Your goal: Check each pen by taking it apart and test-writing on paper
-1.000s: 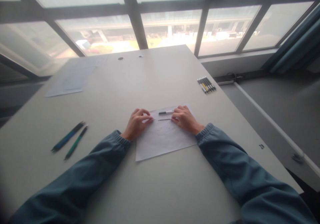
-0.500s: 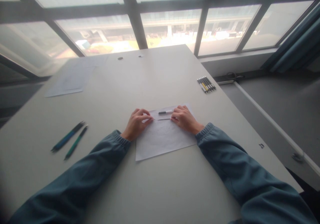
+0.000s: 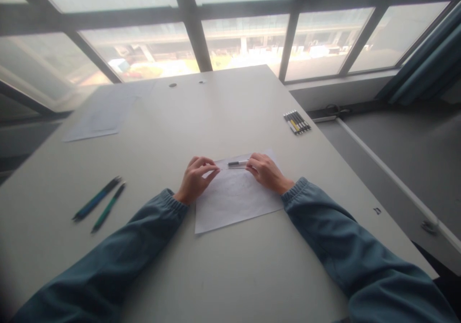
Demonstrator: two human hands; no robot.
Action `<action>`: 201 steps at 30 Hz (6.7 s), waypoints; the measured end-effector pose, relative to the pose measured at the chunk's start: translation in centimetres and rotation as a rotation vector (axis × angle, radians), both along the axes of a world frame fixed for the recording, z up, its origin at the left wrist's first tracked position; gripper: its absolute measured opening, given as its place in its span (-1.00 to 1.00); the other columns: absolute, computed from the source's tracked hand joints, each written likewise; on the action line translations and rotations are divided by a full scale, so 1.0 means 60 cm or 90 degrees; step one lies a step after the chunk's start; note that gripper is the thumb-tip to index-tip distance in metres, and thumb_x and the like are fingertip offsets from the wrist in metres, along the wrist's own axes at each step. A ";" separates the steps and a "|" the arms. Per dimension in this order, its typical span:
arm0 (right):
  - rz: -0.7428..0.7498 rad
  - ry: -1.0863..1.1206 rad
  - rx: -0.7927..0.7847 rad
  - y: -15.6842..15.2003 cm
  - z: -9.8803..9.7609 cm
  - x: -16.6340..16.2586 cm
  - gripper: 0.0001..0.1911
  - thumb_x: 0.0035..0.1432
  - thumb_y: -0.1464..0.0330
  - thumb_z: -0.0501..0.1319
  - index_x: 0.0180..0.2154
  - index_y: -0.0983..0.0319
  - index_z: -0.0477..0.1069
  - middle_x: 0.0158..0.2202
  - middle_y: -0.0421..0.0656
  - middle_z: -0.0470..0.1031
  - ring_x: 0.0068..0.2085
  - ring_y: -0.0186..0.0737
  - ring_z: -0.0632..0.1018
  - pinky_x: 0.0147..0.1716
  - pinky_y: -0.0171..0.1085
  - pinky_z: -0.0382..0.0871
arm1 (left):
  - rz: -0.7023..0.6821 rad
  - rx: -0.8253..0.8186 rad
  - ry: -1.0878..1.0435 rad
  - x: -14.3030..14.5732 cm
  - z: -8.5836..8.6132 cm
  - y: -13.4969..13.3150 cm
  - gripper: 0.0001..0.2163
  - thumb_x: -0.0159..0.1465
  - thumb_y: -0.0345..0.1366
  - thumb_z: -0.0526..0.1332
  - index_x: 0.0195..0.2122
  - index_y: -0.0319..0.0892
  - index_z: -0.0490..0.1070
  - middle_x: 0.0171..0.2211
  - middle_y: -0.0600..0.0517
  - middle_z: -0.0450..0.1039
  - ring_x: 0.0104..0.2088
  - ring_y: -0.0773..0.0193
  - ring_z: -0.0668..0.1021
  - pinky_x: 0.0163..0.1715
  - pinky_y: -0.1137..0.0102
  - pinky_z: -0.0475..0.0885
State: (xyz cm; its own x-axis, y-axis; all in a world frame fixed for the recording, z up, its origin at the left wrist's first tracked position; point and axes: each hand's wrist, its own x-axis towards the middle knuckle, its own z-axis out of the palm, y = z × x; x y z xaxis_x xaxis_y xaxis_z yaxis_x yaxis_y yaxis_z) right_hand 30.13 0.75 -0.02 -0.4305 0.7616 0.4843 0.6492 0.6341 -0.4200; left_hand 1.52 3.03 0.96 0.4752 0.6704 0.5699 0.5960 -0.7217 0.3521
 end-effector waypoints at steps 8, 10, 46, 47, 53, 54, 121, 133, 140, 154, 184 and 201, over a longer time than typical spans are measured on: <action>0.008 -0.018 0.001 -0.003 0.000 -0.004 -0.87 0.36 0.38 0.17 -0.27 0.22 0.45 -0.26 -0.10 0.49 -0.27 -0.19 0.46 -0.18 -0.20 0.31 | -0.025 0.002 -0.019 0.002 0.000 0.000 -0.88 0.33 -0.22 0.29 -0.30 -0.08 0.60 -0.24 -0.02 0.54 -0.26 0.22 0.44 -0.16 0.24 0.46; 0.011 -0.019 0.004 -0.002 -0.001 -0.004 -0.88 0.36 0.37 0.18 -0.27 0.22 0.45 -0.26 -0.10 0.49 -0.28 -0.20 0.46 -0.19 -0.21 0.30 | -0.039 0.013 -0.026 0.003 0.000 0.001 -0.89 0.32 -0.23 0.30 -0.31 -0.09 0.59 -0.25 -0.01 0.54 -0.27 0.23 0.44 -0.18 0.27 0.46; 0.095 -0.034 0.045 -0.019 0.015 -0.018 -0.83 0.40 0.39 0.11 -0.23 0.20 0.47 -0.22 -0.09 0.48 -0.23 -0.22 0.48 -0.22 -0.25 0.37 | -0.127 0.002 -0.022 0.008 0.007 -0.006 -0.97 0.30 -0.33 0.31 -0.27 -0.08 0.56 -0.23 -0.02 0.53 -0.22 0.23 0.46 -0.22 0.30 0.47; 0.094 -0.037 0.048 -0.019 0.016 -0.019 -0.82 0.40 0.39 0.11 -0.23 0.20 0.47 -0.23 -0.09 0.48 -0.24 -0.22 0.48 -0.22 -0.25 0.36 | -0.129 0.004 -0.025 0.008 0.008 -0.007 -0.97 0.30 -0.33 0.31 -0.27 -0.08 0.56 -0.23 -0.01 0.54 -0.23 0.23 0.46 -0.22 0.31 0.47; 0.096 -0.050 0.058 -0.023 0.021 -0.025 -0.79 0.41 0.38 0.10 -0.26 0.21 0.49 -0.27 -0.10 0.48 -0.25 -0.22 0.47 -0.22 -0.25 0.33 | -0.145 0.014 -0.035 0.010 0.012 -0.008 -0.97 0.29 -0.35 0.32 -0.27 -0.09 0.55 -0.23 -0.01 0.54 -0.23 0.24 0.46 -0.21 0.32 0.46; 0.096 -0.048 0.058 -0.024 0.020 -0.026 -0.78 0.41 0.38 0.10 -0.26 0.21 0.49 -0.27 -0.10 0.48 -0.26 -0.22 0.47 -0.23 -0.25 0.33 | -0.146 0.013 -0.035 0.010 0.012 -0.008 -0.97 0.29 -0.35 0.32 -0.27 -0.08 0.55 -0.24 0.00 0.54 -0.23 0.24 0.46 -0.21 0.32 0.46; 0.017 0.084 0.050 -0.014 0.006 -0.020 -0.80 0.38 0.35 0.13 -0.24 0.18 0.53 -0.27 -0.08 0.51 -0.24 -0.17 0.50 -0.20 -0.17 0.41 | -0.022 -0.094 -0.141 0.013 0.006 -0.011 -0.95 0.28 -0.28 0.34 -0.25 -0.10 0.55 -0.32 0.02 0.60 -0.27 0.22 0.55 -0.19 0.25 0.53; 0.036 0.062 0.074 -0.014 0.006 -0.021 -0.85 0.36 0.38 0.18 -0.26 0.19 0.51 -0.29 -0.09 0.50 -0.25 -0.18 0.50 -0.20 -0.18 0.40 | -0.050 -0.085 -0.142 0.015 0.006 -0.011 -0.93 0.25 -0.34 0.37 -0.24 -0.12 0.56 -0.32 0.03 0.61 -0.27 0.25 0.54 -0.19 0.32 0.51; 0.051 0.070 0.083 -0.015 0.011 -0.022 -0.85 0.35 0.39 0.18 -0.25 0.18 0.51 -0.29 -0.09 0.49 -0.25 -0.18 0.49 -0.22 -0.17 0.41 | -0.104 -0.073 -0.159 0.017 0.007 -0.012 -0.91 0.27 -0.33 0.35 -0.20 -0.12 0.59 -0.27 -0.01 0.61 -0.24 0.23 0.54 -0.18 0.29 0.51; 0.072 0.070 0.050 -0.015 0.008 -0.024 -0.86 0.36 0.38 0.18 -0.23 0.18 0.52 -0.29 -0.10 0.52 -0.23 -0.18 0.52 -0.19 -0.18 0.39 | -0.135 -0.062 -0.137 0.018 0.006 -0.012 -0.83 0.31 -0.32 0.32 -0.09 -0.07 0.60 -0.25 -0.03 0.62 -0.24 0.22 0.52 -0.20 0.27 0.51; -0.150 -0.056 -0.011 -0.006 -0.008 -0.012 -0.78 0.35 0.39 0.16 -0.08 0.13 0.56 0.01 -0.03 0.51 0.02 0.00 0.40 -0.01 0.00 0.18 | 0.016 -0.093 -0.186 0.017 0.014 -0.011 -0.89 0.33 -0.27 0.28 -0.29 -0.14 0.57 -0.35 0.00 0.58 -0.29 0.23 0.54 -0.18 0.27 0.45; -0.205 0.033 0.009 -0.002 -0.005 -0.008 -0.92 0.32 0.38 0.21 -0.24 0.18 0.48 -0.20 -0.09 0.56 -0.10 -0.04 0.45 -0.08 -0.07 0.20 | 0.074 -0.104 -0.227 0.012 0.010 -0.009 -0.88 0.33 -0.25 0.28 -0.29 -0.14 0.57 -0.37 0.01 0.56 -0.30 0.25 0.50 -0.32 0.34 0.41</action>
State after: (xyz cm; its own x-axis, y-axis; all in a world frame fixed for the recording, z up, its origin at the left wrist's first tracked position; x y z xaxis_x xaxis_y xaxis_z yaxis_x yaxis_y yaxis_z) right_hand 29.65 0.66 -0.29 -0.1427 0.8477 0.5109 0.7954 0.4054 -0.4506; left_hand 2.24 2.50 1.56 0.1829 0.8035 0.5665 0.4906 -0.5740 0.6556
